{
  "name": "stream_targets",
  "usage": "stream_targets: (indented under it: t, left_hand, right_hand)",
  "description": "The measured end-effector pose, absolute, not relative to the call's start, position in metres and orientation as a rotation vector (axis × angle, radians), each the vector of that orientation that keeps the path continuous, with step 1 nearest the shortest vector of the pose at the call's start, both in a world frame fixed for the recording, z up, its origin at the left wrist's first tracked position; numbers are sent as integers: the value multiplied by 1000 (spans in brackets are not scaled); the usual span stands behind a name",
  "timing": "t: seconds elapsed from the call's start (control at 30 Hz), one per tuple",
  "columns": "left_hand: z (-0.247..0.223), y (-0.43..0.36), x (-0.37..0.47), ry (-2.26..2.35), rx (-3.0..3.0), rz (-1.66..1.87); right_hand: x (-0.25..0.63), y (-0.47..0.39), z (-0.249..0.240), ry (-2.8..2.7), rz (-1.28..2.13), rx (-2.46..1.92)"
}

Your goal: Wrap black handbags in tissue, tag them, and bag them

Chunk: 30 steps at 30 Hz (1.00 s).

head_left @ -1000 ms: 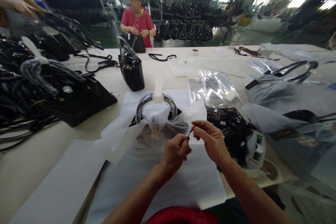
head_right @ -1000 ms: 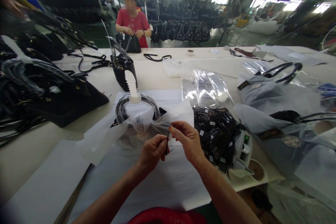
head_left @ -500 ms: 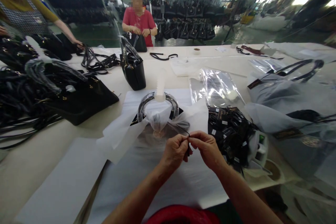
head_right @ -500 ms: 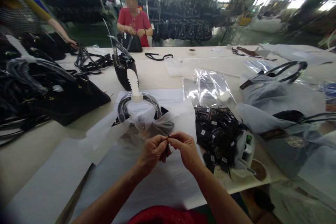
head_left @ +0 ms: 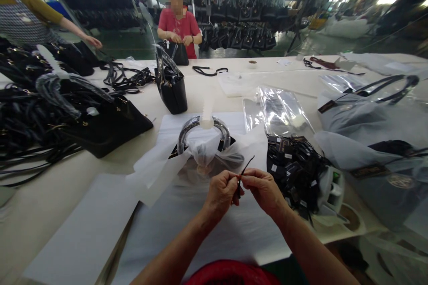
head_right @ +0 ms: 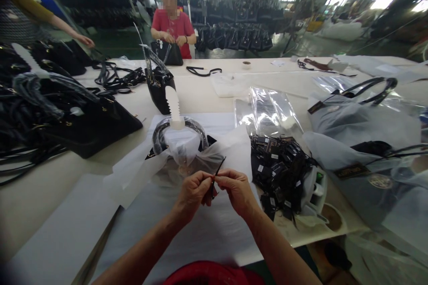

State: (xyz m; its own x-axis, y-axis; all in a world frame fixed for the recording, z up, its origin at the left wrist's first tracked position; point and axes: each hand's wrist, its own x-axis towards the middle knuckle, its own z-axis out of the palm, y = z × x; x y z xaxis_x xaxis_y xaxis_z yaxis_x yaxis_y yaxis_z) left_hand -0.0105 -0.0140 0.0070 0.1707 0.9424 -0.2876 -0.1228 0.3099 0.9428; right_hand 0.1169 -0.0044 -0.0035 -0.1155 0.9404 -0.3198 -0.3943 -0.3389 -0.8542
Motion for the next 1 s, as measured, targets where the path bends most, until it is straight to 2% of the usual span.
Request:
stream_targets:
  t: [0.53,1.0]
  left_hand:
    - [-12,-18,-15,1107,1122,943]
    - [-2,-18,-19,1110,914,971]
  right_hand:
    - [110,-8,-1,-720,1675,-1124]
    - [104,-9,-3,-735,1671,-1122]
